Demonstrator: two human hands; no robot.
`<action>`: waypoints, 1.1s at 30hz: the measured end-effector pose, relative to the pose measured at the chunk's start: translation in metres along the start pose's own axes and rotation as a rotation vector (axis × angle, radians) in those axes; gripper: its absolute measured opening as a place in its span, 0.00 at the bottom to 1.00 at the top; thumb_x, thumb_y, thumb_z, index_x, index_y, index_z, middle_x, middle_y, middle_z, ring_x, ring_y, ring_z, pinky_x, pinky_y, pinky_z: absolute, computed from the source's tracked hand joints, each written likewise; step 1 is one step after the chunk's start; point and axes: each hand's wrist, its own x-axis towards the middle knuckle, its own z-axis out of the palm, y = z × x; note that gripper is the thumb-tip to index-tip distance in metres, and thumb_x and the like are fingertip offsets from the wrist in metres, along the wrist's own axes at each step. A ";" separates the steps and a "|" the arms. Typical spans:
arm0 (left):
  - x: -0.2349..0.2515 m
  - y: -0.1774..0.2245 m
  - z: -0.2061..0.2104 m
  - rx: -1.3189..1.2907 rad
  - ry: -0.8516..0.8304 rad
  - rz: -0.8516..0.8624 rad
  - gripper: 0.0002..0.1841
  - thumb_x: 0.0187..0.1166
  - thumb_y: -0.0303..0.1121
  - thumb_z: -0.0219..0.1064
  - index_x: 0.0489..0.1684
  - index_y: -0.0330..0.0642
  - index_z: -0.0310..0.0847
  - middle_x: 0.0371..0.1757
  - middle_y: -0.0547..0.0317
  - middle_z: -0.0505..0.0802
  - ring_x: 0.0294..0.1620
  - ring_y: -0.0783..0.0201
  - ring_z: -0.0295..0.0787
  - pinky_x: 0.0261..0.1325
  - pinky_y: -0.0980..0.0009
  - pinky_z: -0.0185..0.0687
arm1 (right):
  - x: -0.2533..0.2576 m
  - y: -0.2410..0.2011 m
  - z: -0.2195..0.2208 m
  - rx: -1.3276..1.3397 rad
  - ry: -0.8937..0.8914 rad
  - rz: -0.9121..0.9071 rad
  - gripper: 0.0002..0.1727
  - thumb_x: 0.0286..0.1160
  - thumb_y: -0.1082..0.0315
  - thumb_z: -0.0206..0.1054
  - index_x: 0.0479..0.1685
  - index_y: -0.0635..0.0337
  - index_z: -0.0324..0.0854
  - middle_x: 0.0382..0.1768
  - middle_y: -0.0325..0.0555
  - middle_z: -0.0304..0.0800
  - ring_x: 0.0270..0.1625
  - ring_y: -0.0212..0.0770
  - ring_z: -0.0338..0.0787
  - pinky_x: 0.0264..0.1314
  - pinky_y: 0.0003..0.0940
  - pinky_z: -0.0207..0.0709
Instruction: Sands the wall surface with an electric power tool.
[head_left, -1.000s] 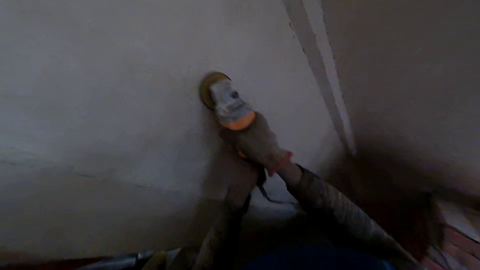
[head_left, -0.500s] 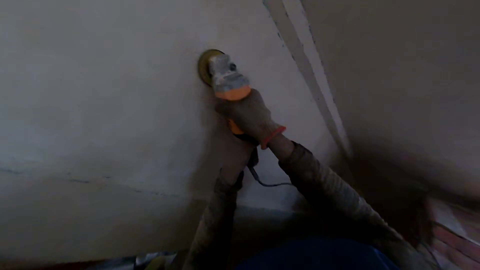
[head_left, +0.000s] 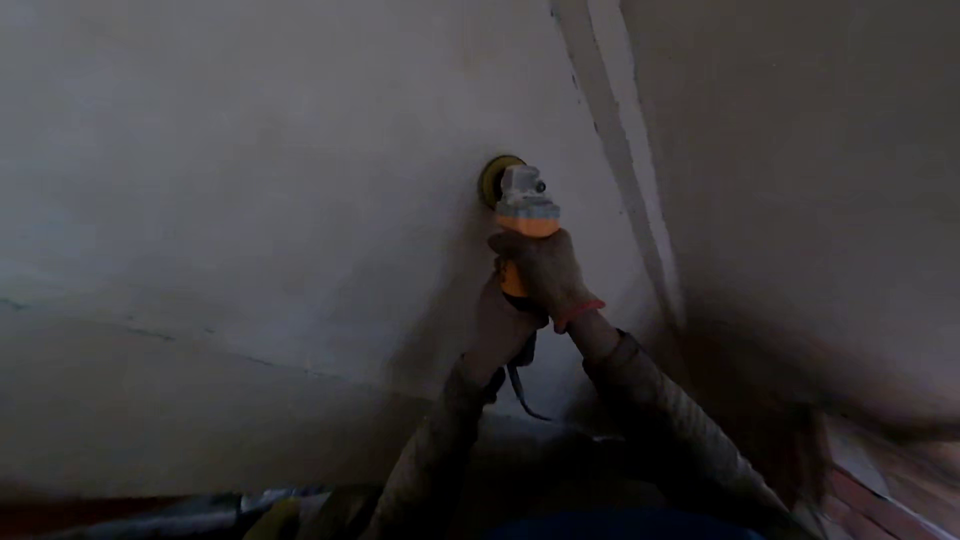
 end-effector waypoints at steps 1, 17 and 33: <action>0.004 0.015 -0.004 0.039 -0.003 -0.029 0.29 0.57 0.30 0.81 0.60 0.34 0.79 0.40 0.55 0.91 0.37 0.68 0.90 0.41 0.69 0.89 | 0.002 -0.008 -0.002 0.000 -0.004 -0.002 0.26 0.61 0.47 0.82 0.49 0.56 0.85 0.32 0.46 0.91 0.31 0.43 0.91 0.34 0.45 0.87; 0.006 0.047 -0.016 0.096 0.159 0.026 0.16 0.64 0.28 0.81 0.47 0.34 0.85 0.32 0.57 0.89 0.32 0.70 0.87 0.37 0.72 0.85 | 0.003 -0.043 0.000 -0.068 -0.087 -0.138 0.25 0.60 0.47 0.83 0.49 0.53 0.84 0.28 0.46 0.89 0.26 0.43 0.88 0.26 0.45 0.83; 0.009 0.021 -0.001 -0.094 0.224 0.089 0.21 0.57 0.23 0.78 0.50 0.31 0.80 0.31 0.58 0.89 0.29 0.71 0.87 0.33 0.73 0.87 | 0.006 -0.031 0.006 -0.183 -0.112 -0.245 0.26 0.58 0.47 0.84 0.49 0.51 0.84 0.31 0.43 0.89 0.31 0.39 0.90 0.30 0.43 0.85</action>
